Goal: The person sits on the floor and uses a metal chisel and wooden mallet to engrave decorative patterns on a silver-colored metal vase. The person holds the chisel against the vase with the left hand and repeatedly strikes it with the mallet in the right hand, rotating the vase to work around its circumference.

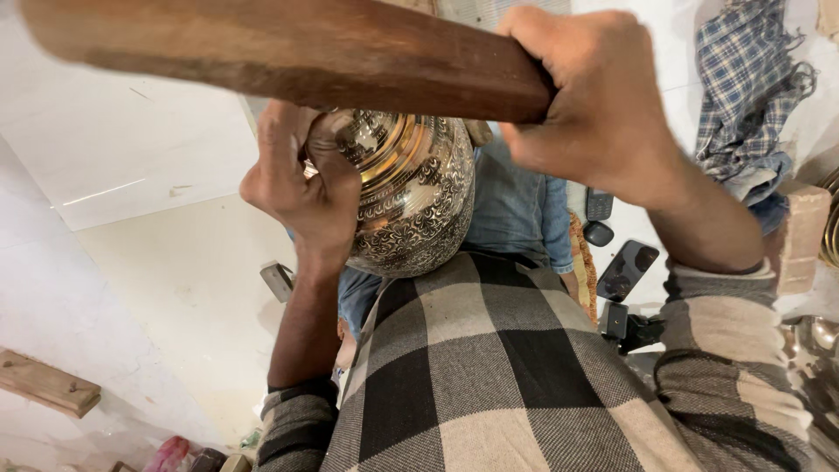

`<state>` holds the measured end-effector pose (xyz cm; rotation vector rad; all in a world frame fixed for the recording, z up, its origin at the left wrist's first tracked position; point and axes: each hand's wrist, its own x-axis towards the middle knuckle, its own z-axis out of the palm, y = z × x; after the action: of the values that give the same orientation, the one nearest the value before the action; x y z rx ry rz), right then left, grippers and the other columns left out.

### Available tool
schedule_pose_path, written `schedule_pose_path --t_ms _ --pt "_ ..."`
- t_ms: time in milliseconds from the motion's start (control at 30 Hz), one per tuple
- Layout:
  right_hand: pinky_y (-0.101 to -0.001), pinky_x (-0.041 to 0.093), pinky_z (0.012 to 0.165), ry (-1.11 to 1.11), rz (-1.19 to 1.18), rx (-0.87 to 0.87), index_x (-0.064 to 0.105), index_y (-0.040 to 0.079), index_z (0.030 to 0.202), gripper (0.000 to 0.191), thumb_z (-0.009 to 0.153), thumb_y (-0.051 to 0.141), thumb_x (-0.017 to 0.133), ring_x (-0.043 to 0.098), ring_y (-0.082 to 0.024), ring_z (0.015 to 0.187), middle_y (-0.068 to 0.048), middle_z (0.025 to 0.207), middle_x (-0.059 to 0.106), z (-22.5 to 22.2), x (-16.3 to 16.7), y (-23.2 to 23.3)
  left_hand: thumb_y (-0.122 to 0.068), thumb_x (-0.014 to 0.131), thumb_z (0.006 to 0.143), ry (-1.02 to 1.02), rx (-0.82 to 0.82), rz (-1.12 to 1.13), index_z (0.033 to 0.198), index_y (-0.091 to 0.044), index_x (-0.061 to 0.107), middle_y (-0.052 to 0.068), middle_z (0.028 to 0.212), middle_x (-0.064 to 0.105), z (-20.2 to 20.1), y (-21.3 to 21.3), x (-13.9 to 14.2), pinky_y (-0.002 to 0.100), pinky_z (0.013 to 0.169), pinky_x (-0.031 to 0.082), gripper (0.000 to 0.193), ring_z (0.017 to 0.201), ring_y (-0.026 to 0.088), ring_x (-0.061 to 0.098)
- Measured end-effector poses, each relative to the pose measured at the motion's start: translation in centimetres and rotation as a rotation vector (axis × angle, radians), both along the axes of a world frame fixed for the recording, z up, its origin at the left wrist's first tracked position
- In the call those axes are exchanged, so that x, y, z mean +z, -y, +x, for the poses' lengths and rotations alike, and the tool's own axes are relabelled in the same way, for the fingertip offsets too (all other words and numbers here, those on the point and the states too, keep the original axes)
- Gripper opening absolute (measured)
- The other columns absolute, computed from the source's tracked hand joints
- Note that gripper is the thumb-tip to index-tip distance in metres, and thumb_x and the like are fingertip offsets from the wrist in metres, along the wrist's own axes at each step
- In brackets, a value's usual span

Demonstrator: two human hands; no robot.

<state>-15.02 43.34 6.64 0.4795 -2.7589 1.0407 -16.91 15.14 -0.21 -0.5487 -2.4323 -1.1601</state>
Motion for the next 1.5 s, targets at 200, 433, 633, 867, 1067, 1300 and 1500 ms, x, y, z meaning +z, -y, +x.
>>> schedule_pose_path --t_ms 200,433,633,867,1067,1300,1500 --pt "-0.0329 0.042 0.054 0.054 -0.088 -0.033 0.068 0.003 0.102 0.023 0.082 0.004 0.079 0.058 -0.021 0.055 -0.010 0.068 0.059 0.3 -1.6 0.3 0.009 0.066 0.101 -0.047 -0.027 -0.109 0.137 -0.008 0.063 0.008 0.121 0.077 -0.2 0.4 0.1 0.025 0.076 0.069 0.040 0.097 0.016 0.082" --pt "-0.0369 0.040 0.057 -0.044 -0.172 0.064 0.068 -0.001 0.113 0.037 0.078 0.002 0.078 0.054 -0.025 0.059 -0.014 0.072 0.057 -0.9 0.4 -0.2 0.011 0.063 0.097 0.015 -0.025 -0.119 0.139 -0.006 0.061 0.013 0.126 0.074 0.3 0.1 1.1 0.028 0.086 0.068 0.045 0.106 0.019 0.080" --pt "-0.0303 0.037 0.046 0.086 -0.267 0.128 0.061 -0.001 0.092 0.019 0.080 0.003 0.075 0.048 -0.017 0.050 -0.005 0.063 0.051 -1.8 2.7 0.7 0.011 0.063 0.093 0.053 -0.036 -0.090 0.141 -0.006 0.060 0.014 0.126 0.075 0.3 0.2 1.8 0.031 0.088 0.069 0.052 0.103 0.021 0.081" --pt "-0.0300 0.043 0.049 -0.159 0.078 0.172 0.063 0.002 0.096 0.021 0.080 -0.003 0.076 0.050 -0.016 0.051 -0.006 0.066 0.057 -2.4 3.0 0.8 0.009 0.067 0.092 0.036 -0.008 -0.100 0.136 -0.005 0.062 0.012 0.105 0.075 0.5 0.4 2.2 0.031 0.061 0.052 0.046 0.070 0.016 0.071" --pt "-0.0327 0.042 0.044 -0.123 0.082 0.144 0.063 -0.001 0.101 0.029 0.076 0.003 0.079 0.053 -0.019 0.049 -0.008 0.065 0.058 -2.3 4.1 1.5 0.006 0.072 0.097 0.085 0.026 -0.131 0.132 -0.009 0.066 0.004 0.093 0.074 0.8 0.7 2.1 0.033 0.063 0.052 0.038 0.071 0.015 0.069" --pt "-0.0329 0.039 0.042 0.032 -0.034 0.218 0.060 0.001 0.092 0.023 0.074 0.001 0.075 0.048 -0.018 0.045 -0.005 0.061 0.053 -3.8 6.7 2.8 0.008 0.069 0.094 0.071 0.026 -0.153 0.130 -0.009 0.068 0.007 0.099 0.074 0.6 0.6 2.0 0.033 0.061 0.050 0.039 0.067 0.017 0.066" --pt "-0.0319 0.038 0.045 0.017 0.017 0.201 0.060 0.002 0.091 0.021 0.080 0.004 0.078 0.047 -0.016 0.048 -0.005 0.065 0.053 -2.4 3.6 1.5 0.011 0.065 0.088 0.082 0.004 -0.123 0.131 -0.007 0.067 0.010 0.093 0.073 0.7 0.7 2.4 0.033 0.062 0.050 0.046 0.064 0.017 0.064"
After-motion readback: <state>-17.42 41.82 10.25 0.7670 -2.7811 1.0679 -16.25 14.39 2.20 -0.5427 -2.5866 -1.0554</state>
